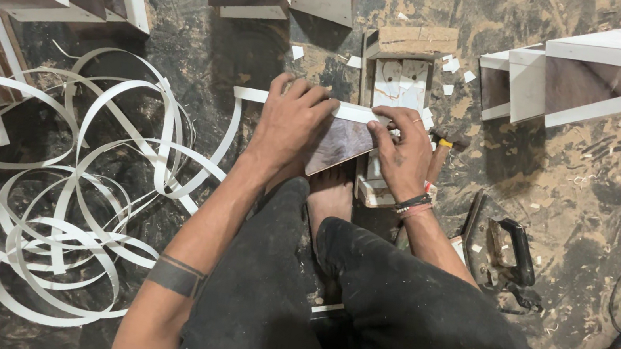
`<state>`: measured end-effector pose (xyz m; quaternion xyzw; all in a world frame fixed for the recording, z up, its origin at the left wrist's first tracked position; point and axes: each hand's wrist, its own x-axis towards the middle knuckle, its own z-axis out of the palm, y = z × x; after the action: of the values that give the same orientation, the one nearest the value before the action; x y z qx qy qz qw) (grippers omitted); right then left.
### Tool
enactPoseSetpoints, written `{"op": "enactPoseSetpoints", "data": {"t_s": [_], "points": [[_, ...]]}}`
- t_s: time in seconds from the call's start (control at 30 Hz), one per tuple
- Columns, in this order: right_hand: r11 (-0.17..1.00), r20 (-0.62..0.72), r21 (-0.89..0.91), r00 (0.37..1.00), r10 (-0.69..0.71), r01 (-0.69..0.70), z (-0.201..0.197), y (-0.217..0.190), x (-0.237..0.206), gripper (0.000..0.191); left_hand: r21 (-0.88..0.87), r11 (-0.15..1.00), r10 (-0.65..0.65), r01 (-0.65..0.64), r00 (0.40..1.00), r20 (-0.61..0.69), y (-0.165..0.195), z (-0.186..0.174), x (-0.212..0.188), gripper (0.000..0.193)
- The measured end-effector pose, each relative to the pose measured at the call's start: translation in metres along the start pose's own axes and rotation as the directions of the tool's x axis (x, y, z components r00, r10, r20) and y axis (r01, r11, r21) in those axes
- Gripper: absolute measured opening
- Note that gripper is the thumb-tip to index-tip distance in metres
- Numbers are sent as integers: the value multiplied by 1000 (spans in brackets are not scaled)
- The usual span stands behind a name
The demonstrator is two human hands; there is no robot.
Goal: The person sits on the workshop floor and applies white edge banding tape to the edges of small angled wood composite pieces. They press the tape along a board edge, then run a hand-held iron along the tape to heat-activate the adhesive, and press the taped edge to secure it, repeating the process on additional pieces.
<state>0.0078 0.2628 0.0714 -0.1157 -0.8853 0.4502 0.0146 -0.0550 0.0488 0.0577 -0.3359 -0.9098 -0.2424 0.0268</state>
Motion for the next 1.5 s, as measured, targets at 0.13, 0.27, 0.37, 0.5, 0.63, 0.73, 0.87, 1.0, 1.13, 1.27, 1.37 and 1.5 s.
{"op": "enactPoseSetpoints", "data": {"t_s": [0.13,0.27,0.37,0.5,0.63,0.73,0.87,1.0,1.13,1.27,1.37,1.5], "points": [[1000,-16,3,1000,-13,13,-6,20,-3,30,75,996,-42,39,998,36,3,0,2,24],[1000,-110,-20,994,5,-7,-61,59,-35,32,53,997,-58,56,998,36,3,-1,5,25],[940,-193,-319,979,60,-121,-129,100,-71,33,78,995,-63,60,997,33,4,-1,6,24],[729,-109,-645,972,208,-228,-202,161,-118,41,72,995,-77,74,996,43,6,1,8,17],[739,64,-438,802,594,-512,-217,210,-138,48,95,992,-84,81,996,25,7,2,9,18],[762,94,-370,795,599,-531,-213,216,-134,47,71,993,-100,98,994,32,8,5,10,20],[809,167,-427,844,510,-404,-203,175,-102,44,77,989,-129,125,991,47,6,10,10,23],[898,160,-296,910,382,-325,-195,95,-69,35,68,990,-125,122,991,51,5,12,11,21],[924,206,-237,914,350,-301,-157,22,-25,35,68,989,-135,130,987,84,5,10,13,19],[955,245,-297,965,92,-15,-107,-22,7,37,70,988,-138,134,988,67,6,10,14,19],[914,257,-390,966,-7,111,-82,-37,21,34,85,986,-153,146,985,78,6,13,15,19],[887,264,-419,961,-84,193,-67,-49,27,36,45,989,-148,144,985,84,7,12,13,19]]}}
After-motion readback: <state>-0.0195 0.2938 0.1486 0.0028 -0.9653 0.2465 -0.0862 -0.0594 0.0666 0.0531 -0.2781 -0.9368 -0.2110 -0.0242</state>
